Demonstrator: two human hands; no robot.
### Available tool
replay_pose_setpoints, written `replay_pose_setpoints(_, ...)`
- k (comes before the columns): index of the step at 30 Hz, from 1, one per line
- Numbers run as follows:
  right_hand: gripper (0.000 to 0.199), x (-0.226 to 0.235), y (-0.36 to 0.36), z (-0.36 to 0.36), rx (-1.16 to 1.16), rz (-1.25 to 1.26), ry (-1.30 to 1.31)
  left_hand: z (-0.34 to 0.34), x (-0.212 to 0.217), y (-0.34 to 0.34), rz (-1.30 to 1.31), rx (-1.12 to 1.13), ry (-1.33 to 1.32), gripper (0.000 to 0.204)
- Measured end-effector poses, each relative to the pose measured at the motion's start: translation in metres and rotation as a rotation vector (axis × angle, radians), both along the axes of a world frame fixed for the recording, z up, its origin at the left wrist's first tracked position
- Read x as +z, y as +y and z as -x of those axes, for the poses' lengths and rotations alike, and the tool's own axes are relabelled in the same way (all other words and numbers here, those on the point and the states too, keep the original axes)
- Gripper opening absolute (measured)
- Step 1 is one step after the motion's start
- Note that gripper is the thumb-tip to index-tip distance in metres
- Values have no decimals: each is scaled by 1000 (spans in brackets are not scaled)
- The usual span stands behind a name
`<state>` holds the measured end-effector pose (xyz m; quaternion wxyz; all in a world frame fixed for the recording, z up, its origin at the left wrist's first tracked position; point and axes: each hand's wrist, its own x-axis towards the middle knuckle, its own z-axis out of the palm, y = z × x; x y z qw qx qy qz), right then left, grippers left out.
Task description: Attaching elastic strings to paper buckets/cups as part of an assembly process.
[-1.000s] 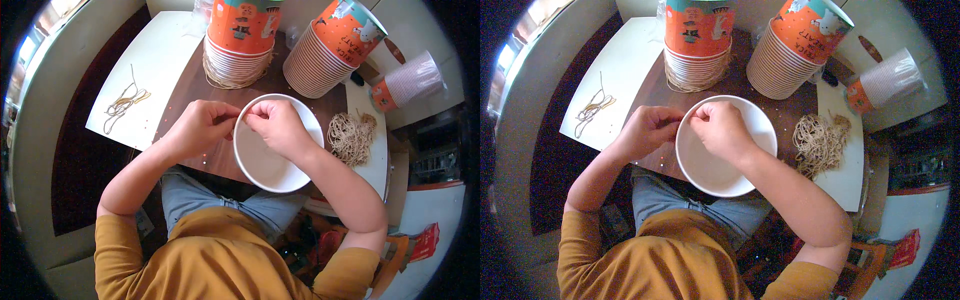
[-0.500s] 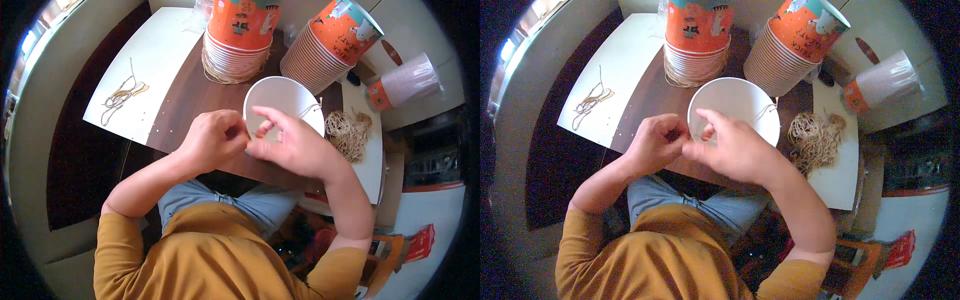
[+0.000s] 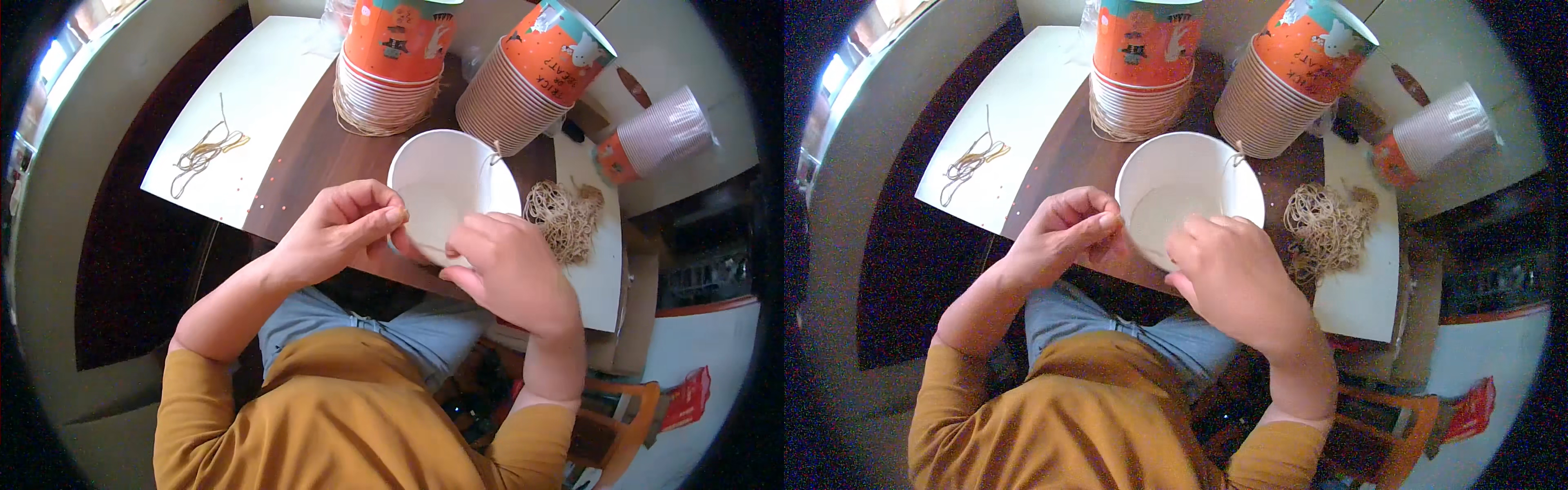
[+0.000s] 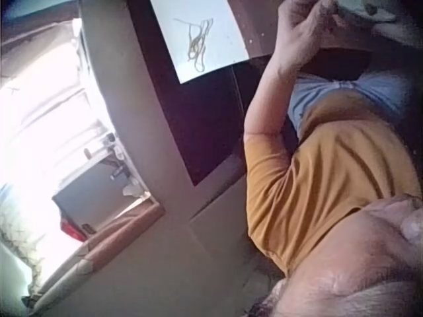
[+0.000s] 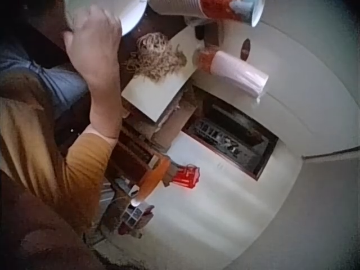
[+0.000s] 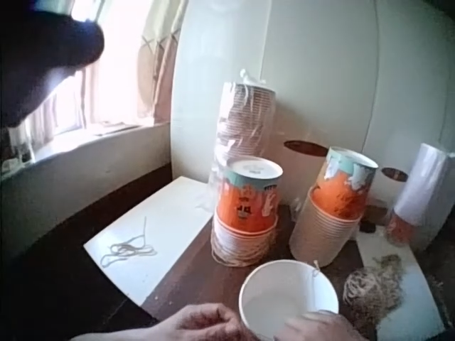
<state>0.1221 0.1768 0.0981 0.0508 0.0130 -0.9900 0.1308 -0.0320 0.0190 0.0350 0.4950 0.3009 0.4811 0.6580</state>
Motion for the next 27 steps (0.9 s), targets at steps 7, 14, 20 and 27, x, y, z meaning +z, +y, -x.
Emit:
replay_pose_setpoints(7, 12, 31, 0, 28, 233, 216, -116, -9, 14, 2, 28, -229, 109, 19)
replay_pose_setpoints(14, 23, 5, -1, 40, -42, -62, 606, -9, 11, -6, 61, -133, 140, 19)
replay_pose_setpoints(20, 18, -25, -22, -13, -90, 332, 389, -2, 12, -11, 69, -140, 187, 21)
replay_pose_setpoints(27, 14, -44, -40, -9, -127, 198, 497, -6, 17, -19, 149, -20, 400, 17)
